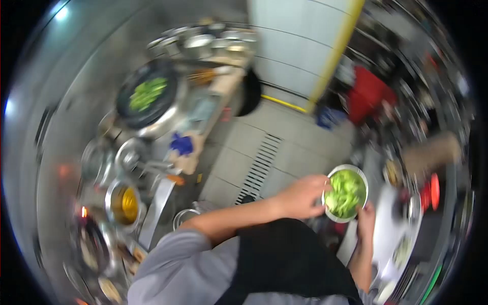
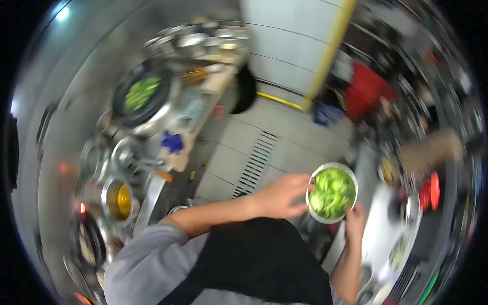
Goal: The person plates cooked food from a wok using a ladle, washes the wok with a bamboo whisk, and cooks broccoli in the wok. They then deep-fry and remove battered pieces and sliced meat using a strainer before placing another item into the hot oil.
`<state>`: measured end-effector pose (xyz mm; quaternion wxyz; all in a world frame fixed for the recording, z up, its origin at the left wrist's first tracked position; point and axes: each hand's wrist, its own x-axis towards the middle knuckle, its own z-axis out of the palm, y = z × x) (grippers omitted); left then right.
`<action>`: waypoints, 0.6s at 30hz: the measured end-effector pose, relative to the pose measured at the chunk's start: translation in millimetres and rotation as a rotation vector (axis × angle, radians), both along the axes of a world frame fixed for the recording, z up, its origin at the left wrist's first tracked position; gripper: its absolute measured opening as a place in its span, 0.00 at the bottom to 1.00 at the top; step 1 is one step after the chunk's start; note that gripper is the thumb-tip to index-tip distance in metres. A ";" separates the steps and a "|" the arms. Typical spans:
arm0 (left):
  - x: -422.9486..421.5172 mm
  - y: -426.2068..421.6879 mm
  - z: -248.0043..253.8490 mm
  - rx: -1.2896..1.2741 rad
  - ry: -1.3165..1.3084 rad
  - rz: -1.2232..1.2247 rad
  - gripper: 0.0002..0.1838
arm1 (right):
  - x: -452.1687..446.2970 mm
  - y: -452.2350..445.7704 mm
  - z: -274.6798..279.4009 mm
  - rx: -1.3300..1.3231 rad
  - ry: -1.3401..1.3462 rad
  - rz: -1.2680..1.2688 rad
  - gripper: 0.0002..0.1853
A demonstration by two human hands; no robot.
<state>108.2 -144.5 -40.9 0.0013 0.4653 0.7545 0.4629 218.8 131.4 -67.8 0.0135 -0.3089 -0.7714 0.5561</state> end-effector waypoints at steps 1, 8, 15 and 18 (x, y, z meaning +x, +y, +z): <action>-8.6 -10.5 -2.5 -0.034 0.074 -0.028 0.29 | -20.5 -42.5 -1.0 -0.166 0.081 0.049 0.07; -68.7 -100.4 -54.9 -0.579 0.172 0.228 0.38 | -139.3 -177.2 -31.1 -0.272 0.013 0.418 0.04; -121.1 -165.7 -46.5 -0.678 -0.187 0.507 0.39 | -269.0 -244.9 -32.7 -0.282 -0.122 0.788 0.02; -154.6 -193.0 -47.5 -0.586 -0.127 0.762 0.35 | -346.8 -281.6 -29.2 -0.201 -0.152 0.983 0.02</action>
